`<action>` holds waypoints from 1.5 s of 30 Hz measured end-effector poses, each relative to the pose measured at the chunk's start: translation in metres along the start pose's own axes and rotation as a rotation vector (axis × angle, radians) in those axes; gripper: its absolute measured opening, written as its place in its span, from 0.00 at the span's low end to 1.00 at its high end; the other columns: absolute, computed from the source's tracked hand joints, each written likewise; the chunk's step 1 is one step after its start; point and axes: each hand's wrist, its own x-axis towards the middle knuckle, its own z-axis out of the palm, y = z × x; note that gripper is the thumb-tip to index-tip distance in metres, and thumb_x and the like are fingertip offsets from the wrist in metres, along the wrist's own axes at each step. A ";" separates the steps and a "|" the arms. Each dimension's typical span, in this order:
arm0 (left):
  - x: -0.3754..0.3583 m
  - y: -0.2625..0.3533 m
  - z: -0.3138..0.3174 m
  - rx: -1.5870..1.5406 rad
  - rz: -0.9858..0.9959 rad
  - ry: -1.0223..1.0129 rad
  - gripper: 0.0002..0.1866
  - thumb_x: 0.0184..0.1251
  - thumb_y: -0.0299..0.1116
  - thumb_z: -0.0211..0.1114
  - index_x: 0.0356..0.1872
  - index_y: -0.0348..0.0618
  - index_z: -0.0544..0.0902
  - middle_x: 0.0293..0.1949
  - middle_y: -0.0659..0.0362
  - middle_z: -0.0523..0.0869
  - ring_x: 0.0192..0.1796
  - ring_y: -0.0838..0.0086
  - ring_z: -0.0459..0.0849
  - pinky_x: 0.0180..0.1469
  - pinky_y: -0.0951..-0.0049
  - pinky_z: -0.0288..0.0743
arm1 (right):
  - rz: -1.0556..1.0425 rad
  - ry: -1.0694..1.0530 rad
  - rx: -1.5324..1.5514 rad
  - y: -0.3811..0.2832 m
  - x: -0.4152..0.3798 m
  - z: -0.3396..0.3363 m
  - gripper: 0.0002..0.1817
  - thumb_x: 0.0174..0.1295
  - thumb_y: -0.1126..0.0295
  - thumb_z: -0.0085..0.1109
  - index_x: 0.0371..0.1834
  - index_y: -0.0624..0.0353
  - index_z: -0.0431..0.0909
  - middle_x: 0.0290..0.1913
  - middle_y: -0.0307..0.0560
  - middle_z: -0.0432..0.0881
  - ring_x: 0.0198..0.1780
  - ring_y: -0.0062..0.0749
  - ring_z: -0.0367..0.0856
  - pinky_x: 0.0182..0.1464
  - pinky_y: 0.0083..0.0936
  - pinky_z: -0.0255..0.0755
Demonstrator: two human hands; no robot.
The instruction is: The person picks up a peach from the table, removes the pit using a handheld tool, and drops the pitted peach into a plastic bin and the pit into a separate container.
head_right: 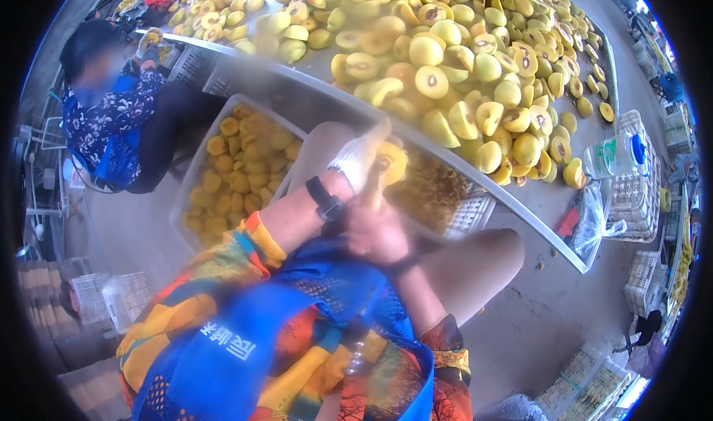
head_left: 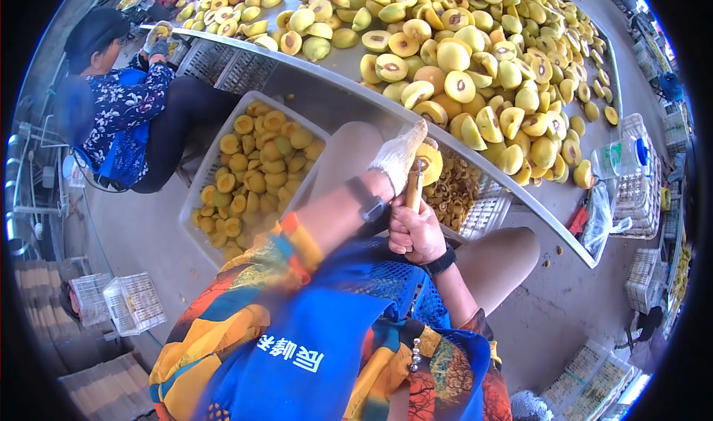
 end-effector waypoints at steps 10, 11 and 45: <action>-0.018 0.000 0.002 0.224 0.375 -0.087 0.19 0.61 0.48 0.61 0.27 0.38 0.80 0.24 0.61 0.81 0.22 0.80 0.75 0.26 0.82 0.69 | 0.108 -0.070 -0.025 0.004 -0.002 -0.005 0.07 0.61 0.77 0.46 0.39 0.52 0.65 0.16 0.34 0.58 0.10 0.15 0.53 0.11 0.17 0.53; -0.015 0.000 -0.001 0.325 0.480 -0.172 0.19 0.61 0.47 0.62 0.26 0.38 0.80 0.24 0.61 0.81 0.22 0.80 0.76 0.26 0.83 0.69 | 0.128 -0.116 0.028 0.001 -0.004 -0.006 0.07 0.61 0.76 0.46 0.40 0.52 0.65 0.16 0.33 0.58 0.10 0.15 0.52 0.11 0.17 0.52; -0.013 0.043 -0.014 1.073 1.083 0.195 0.11 0.53 0.34 0.67 0.37 0.41 0.82 0.33 0.54 0.84 0.32 0.71 0.82 0.36 0.77 0.74 | -0.334 0.927 -1.425 0.014 0.025 -0.122 0.20 0.49 0.57 0.60 0.34 0.66 0.74 0.29 0.67 0.79 0.36 0.60 0.78 0.39 0.44 0.72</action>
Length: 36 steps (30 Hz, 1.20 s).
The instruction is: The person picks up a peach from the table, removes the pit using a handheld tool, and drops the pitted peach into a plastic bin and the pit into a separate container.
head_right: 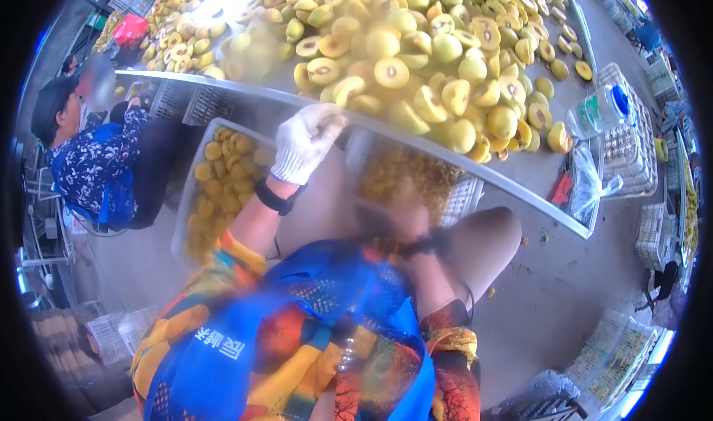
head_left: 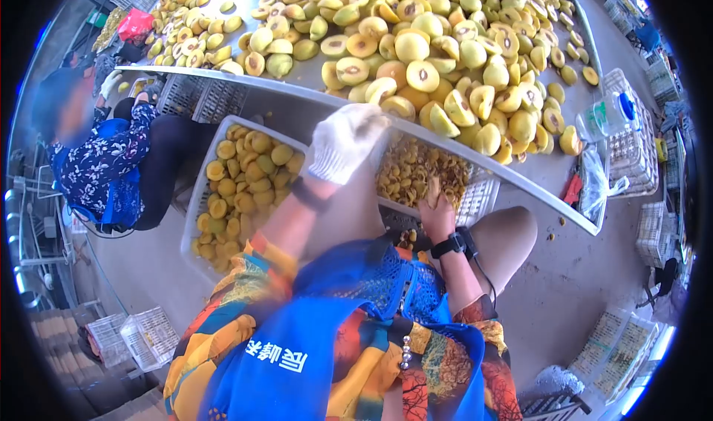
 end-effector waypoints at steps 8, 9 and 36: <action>-0.002 -0.001 0.005 0.161 0.162 0.309 0.11 0.51 0.31 0.68 0.37 0.40 0.82 0.36 0.52 0.84 0.38 0.64 0.82 0.43 0.71 0.75 | -0.193 0.075 0.062 -0.035 -0.013 -0.035 0.18 0.49 0.58 0.64 0.32 0.62 0.74 0.23 0.59 0.77 0.29 0.55 0.78 0.32 0.40 0.71; 0.010 -0.004 0.000 0.264 0.120 0.281 0.13 0.51 0.33 0.67 0.38 0.42 0.82 0.38 0.52 0.83 0.41 0.59 0.81 0.45 0.66 0.74 | -0.205 0.122 0.090 -0.026 -0.011 -0.027 0.18 0.49 0.58 0.64 0.32 0.61 0.74 0.23 0.59 0.77 0.29 0.54 0.78 0.32 0.40 0.71; -0.023 0.028 0.031 -1.126 -0.941 -0.111 0.19 0.67 0.43 0.56 0.48 0.37 0.77 0.41 0.59 0.80 0.42 0.77 0.78 0.46 0.79 0.73 | -0.227 0.273 0.425 -0.111 -0.026 -0.049 0.23 0.57 0.62 0.60 0.51 0.61 0.66 0.29 0.54 0.80 0.27 0.42 0.81 0.30 0.33 0.73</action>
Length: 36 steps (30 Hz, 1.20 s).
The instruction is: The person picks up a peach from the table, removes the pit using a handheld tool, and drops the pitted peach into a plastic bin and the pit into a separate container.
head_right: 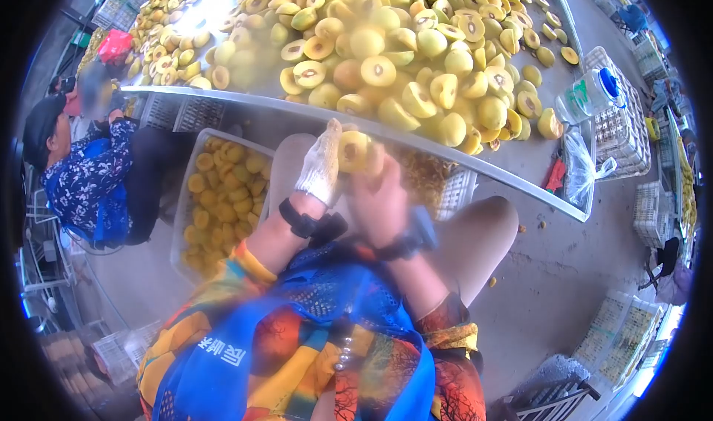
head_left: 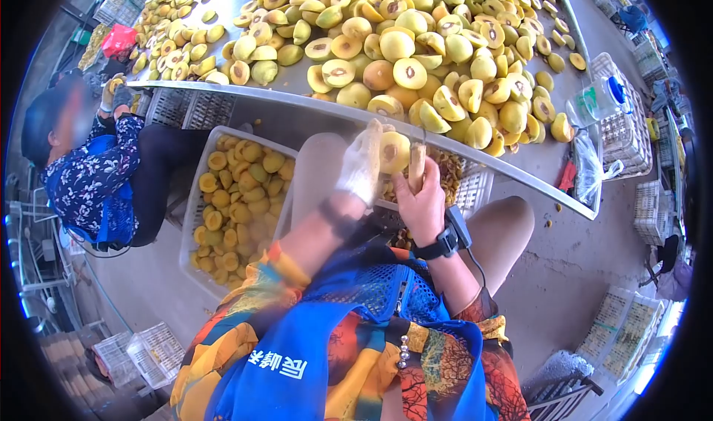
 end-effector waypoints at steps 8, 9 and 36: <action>0.001 -0.005 -0.002 -0.064 0.154 0.014 0.18 0.67 0.43 0.55 0.46 0.37 0.78 0.36 0.58 0.82 0.35 0.77 0.79 0.36 0.78 0.74 | 0.071 -0.345 -0.121 -0.004 -0.013 -0.009 0.17 0.55 0.63 0.58 0.44 0.61 0.70 0.30 0.64 0.79 0.35 0.57 0.79 0.36 0.41 0.72; -0.002 -0.005 -0.001 -0.057 0.166 0.008 0.18 0.67 0.43 0.55 0.46 0.37 0.78 0.37 0.58 0.82 0.35 0.77 0.79 0.36 0.78 0.74 | 0.080 -0.344 -0.116 -0.003 -0.013 -0.008 0.17 0.56 0.64 0.58 0.43 0.62 0.69 0.30 0.64 0.79 0.35 0.58 0.79 0.36 0.42 0.72; 0.011 -0.003 -0.006 0.457 0.244 -0.154 0.26 0.60 0.56 0.59 0.29 0.37 0.82 0.21 0.62 0.80 0.22 0.83 0.75 0.24 0.84 0.67 | 0.508 -0.718 0.507 0.009 -0.019 -0.006 0.08 0.58 0.75 0.47 0.40 0.58 0.65 0.17 0.38 0.66 0.10 0.18 0.61 0.11 0.18 0.58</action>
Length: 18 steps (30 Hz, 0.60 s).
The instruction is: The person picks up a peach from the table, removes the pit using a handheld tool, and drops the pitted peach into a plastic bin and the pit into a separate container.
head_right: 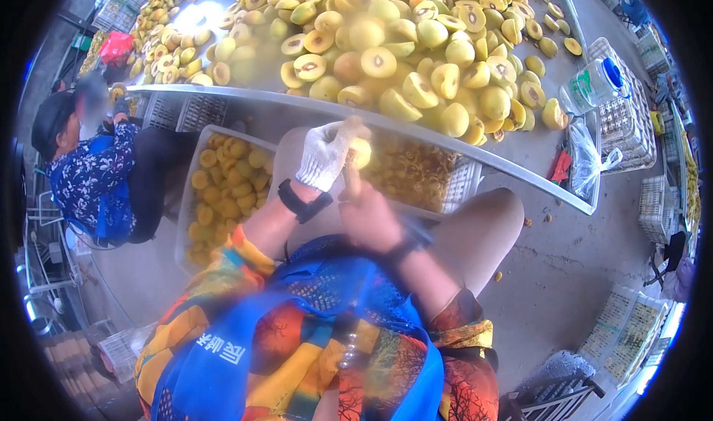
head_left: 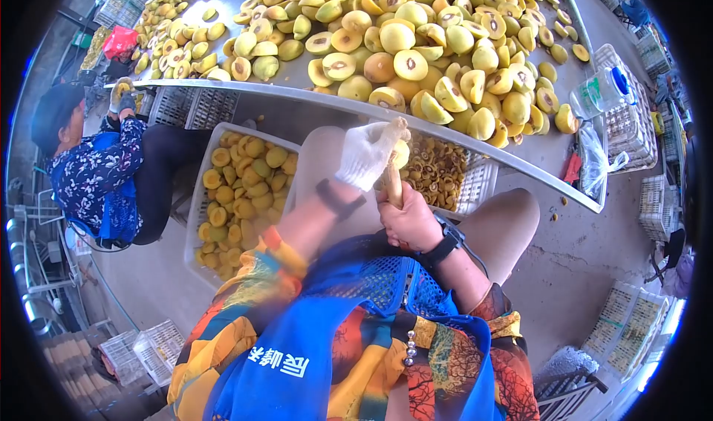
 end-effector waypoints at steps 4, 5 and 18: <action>0.005 0.009 -0.003 -0.295 -0.255 -0.076 0.26 0.60 0.54 0.59 0.28 0.36 0.81 0.22 0.59 0.81 0.23 0.80 0.77 0.25 0.83 0.69 | 0.165 -0.121 0.330 -0.022 -0.009 0.000 0.09 0.58 0.78 0.47 0.41 0.56 0.64 0.16 0.36 0.62 0.10 0.15 0.56 0.11 0.16 0.54; 0.006 0.012 -0.004 -0.273 -0.263 -0.094 0.26 0.60 0.54 0.59 0.29 0.35 0.80 0.23 0.57 0.82 0.23 0.78 0.78 0.26 0.82 0.70 | 0.190 -0.150 0.403 -0.024 -0.009 -0.001 0.09 0.57 0.78 0.47 0.40 0.56 0.64 0.16 0.36 0.62 0.10 0.15 0.55 0.11 0.16 0.54; -0.009 0.022 -0.012 -0.385 -0.250 -0.048 0.17 0.61 0.45 0.62 0.31 0.38 0.80 0.26 0.59 0.81 0.27 0.76 0.79 0.28 0.80 0.71 | 0.173 -0.310 0.656 -0.014 -0.010 0.009 0.10 0.58 0.79 0.45 0.42 0.56 0.65 0.16 0.37 0.62 0.10 0.17 0.56 0.12 0.17 0.55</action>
